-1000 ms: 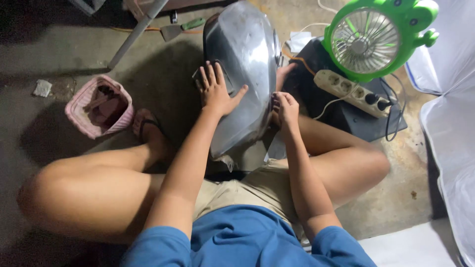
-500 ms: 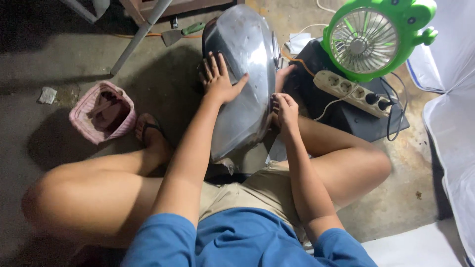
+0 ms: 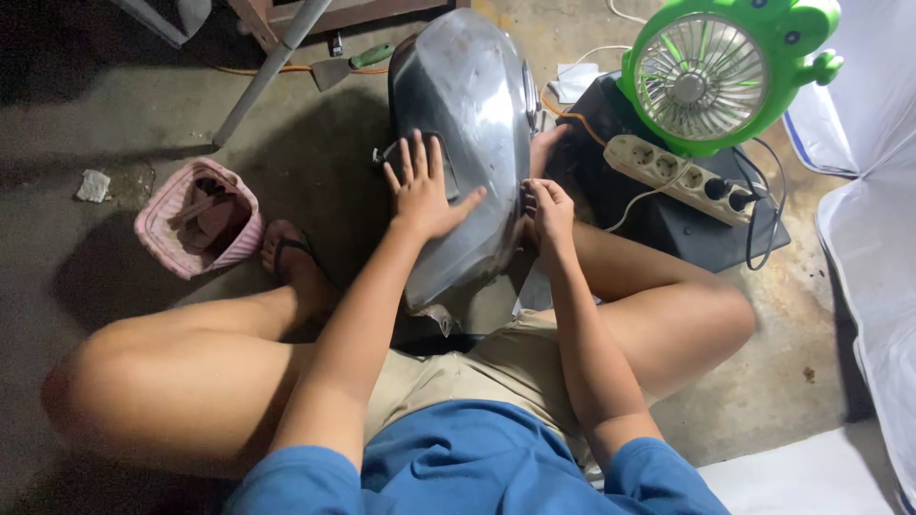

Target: The person lies on the workshop floor with a motorcycle fairing panel across their legs and sands its surface by hand using sandpaper, rubbing repeatedly over different areas of the panel while steadying it with the other hand.

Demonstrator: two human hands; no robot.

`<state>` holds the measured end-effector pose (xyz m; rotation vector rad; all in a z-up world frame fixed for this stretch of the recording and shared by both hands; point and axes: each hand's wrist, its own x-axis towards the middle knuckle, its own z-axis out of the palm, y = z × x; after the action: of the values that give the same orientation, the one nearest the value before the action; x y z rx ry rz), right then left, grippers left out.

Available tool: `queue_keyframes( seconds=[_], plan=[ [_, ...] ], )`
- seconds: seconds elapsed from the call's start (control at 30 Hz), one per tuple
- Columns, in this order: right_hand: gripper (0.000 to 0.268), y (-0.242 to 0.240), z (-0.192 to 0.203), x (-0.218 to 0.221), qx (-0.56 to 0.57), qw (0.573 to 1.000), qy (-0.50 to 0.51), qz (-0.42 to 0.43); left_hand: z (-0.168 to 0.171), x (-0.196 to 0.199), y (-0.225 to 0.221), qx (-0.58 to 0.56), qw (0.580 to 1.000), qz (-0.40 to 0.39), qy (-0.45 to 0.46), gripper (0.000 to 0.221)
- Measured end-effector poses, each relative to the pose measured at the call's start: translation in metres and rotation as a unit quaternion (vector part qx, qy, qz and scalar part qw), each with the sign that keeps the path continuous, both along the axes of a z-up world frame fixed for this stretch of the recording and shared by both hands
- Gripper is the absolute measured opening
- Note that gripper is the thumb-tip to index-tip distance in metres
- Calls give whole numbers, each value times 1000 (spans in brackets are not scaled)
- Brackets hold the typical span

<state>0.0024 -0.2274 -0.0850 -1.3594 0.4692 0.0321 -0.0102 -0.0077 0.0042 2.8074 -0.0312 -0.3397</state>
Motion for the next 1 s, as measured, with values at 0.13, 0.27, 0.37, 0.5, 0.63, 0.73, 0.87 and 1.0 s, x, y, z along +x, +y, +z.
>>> queue_keyframes(
  seconds=[0.13, 0.27, 0.37, 0.5, 0.63, 0.73, 0.87, 1.0],
  plan=[
    [11, 0, 3, -3, 2, 1000, 6, 0, -5, 26, 5, -12, 1000, 18, 1, 124],
    [12, -3, -5, -3, 33, 999, -1, -4, 5, -6, -6, -5, 1000, 16, -11, 120],
    [13, -7, -27, 4, 20, 1000, -2, 4, 6, -43, -15, 5, 1000, -2, -10, 118],
    [11, -7, -33, 13, -6, 1000, 1, 5, 0, -39, -15, 4, 1000, -18, -6, 120],
    [12, -4, -22, 3, -9, 1000, -4, 0, -8, 3, -10, -7, 1000, -9, -21, 118],
    [12, -10, -35, 12, 0, 1000, -24, -2, -10, 17, -14, -19, 999, 12, -50, 117],
    [12, -14, -45, 12, -9, 1000, 6, 14, -21, -24, -25, -10, 997, 1, -71, 120],
    [12, -5, -21, 6, -9, 1000, 5, 17, -20, -80, -37, -18, 995, -30, -89, 118]
  ],
)
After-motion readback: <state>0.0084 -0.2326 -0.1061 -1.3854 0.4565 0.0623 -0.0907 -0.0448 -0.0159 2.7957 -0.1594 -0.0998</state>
